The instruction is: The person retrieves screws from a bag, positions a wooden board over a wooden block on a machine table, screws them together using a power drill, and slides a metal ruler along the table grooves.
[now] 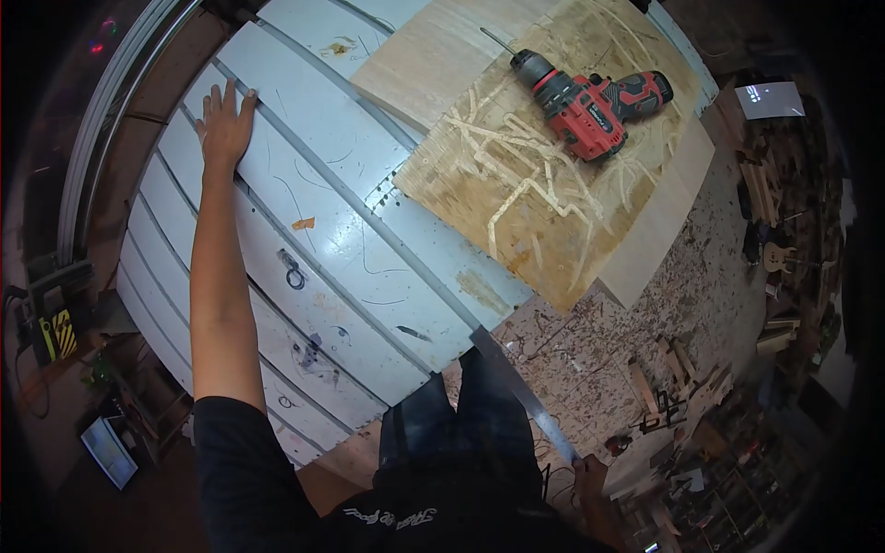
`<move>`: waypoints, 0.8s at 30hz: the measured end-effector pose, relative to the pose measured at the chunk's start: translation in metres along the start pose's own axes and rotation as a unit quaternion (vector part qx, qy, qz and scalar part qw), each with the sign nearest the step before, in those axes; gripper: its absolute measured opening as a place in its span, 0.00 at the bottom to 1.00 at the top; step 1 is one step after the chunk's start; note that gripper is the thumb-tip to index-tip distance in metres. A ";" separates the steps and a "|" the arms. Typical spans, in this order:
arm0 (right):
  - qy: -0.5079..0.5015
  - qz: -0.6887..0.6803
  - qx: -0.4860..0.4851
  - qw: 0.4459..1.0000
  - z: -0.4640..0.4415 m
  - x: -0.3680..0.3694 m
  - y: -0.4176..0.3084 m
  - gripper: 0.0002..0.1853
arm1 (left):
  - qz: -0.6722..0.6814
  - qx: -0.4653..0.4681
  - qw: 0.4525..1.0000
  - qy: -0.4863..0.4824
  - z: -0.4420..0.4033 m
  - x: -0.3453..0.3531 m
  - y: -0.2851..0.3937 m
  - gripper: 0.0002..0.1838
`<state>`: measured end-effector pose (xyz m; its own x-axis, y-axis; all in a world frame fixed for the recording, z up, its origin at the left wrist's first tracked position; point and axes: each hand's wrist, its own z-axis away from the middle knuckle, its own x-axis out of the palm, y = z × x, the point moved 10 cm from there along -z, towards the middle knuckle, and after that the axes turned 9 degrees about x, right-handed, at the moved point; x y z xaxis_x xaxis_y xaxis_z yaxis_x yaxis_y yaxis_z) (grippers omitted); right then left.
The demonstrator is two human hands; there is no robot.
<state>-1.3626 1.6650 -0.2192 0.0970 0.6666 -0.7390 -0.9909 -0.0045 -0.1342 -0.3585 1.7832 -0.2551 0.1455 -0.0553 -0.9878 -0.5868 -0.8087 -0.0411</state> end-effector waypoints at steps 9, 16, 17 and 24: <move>-0.079 -0.058 -0.050 0.994 -0.027 0.018 0.014 0.17 | 0.012 0.005 1.000 0.021 0.000 -0.004 0.001 0.42; 0.080 0.046 0.007 0.996 -0.019 -0.002 0.007 0.17 | 0.005 0.016 0.999 0.041 0.003 -0.004 -0.001 0.42; 0.079 0.047 0.008 0.996 -0.020 0.000 0.009 0.17 | 0.005 0.016 0.999 0.039 0.003 -0.005 -0.001 0.42; 0.091 -0.014 0.019 0.996 -0.037 -0.012 0.000 0.15 | 0.012 0.018 0.999 0.044 0.003 -0.006 0.000 0.43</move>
<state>-1.3605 1.6291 -0.2350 0.1362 0.5200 -0.8432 -0.9901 0.0428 -0.1335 -0.3618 1.7849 -0.2500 0.1994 -0.1268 -0.9717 -0.6195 -0.7846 -0.0247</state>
